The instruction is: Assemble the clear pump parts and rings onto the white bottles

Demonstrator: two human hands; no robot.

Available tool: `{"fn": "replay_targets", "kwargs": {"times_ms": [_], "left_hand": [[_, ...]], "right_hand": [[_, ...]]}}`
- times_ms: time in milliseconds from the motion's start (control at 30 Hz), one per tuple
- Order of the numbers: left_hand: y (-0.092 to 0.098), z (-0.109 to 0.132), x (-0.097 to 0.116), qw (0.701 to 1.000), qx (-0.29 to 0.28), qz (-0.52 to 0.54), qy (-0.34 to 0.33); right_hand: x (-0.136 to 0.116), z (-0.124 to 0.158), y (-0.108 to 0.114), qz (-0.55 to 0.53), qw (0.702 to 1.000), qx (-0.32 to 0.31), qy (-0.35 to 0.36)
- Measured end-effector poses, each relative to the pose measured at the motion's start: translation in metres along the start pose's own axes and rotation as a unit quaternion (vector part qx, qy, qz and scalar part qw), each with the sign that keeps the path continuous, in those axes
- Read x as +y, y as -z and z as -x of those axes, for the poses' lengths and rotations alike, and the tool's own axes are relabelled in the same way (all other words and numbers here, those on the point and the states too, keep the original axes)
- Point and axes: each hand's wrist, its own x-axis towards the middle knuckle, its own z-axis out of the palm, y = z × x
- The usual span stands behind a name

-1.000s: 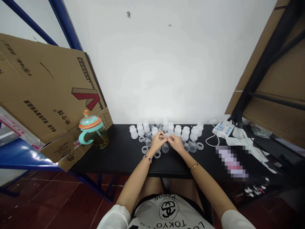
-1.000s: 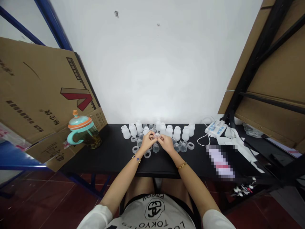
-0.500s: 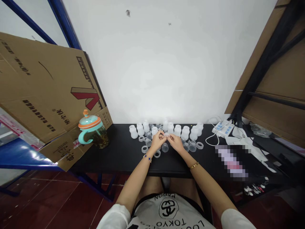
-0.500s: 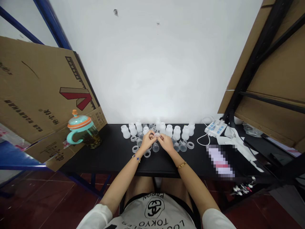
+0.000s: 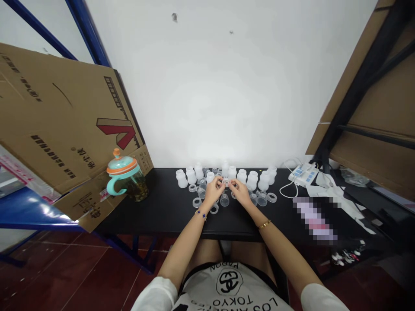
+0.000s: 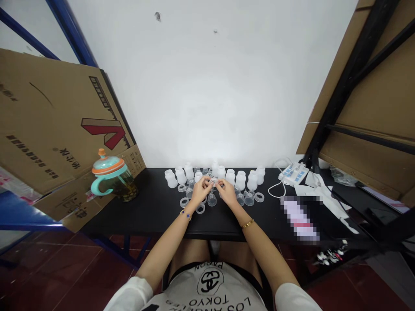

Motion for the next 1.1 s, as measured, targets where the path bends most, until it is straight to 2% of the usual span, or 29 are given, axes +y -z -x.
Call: {"fn": "replay_targets", "kwargs": {"times_ms": [200, 433, 633, 867, 1100], "left_hand": [[-0.0035, -0.0012, -0.0032, 1.000, -0.027, -0.007, 0.002], [-0.0018, -0.0013, -0.0022, 1.000, -0.009, 0.000, 0.010], [-0.0005, 0.0013, 0.0049, 0.998, -0.021, 0.054, 0.019], [-0.0004, 0.0016, 0.0029, 0.990, -0.041, 0.131, 0.044], [-0.0003, 0.0011, 0.0051, 0.990, -0.020, 0.134, 0.042]], "right_hand": [[-0.0003, -0.0007, 0.0004, -0.013, 1.000, -0.003, -0.008], [0.0036, -0.0006, -0.0024, 0.008, 1.000, -0.025, 0.007], [0.0022, -0.0008, -0.0020, 0.020, 0.999, -0.028, 0.015], [0.0011, -0.0003, -0.0024, 0.039, 0.998, -0.029, 0.032], [-0.0002, 0.0009, -0.0023, 0.055, 0.997, -0.025, 0.040]]}}
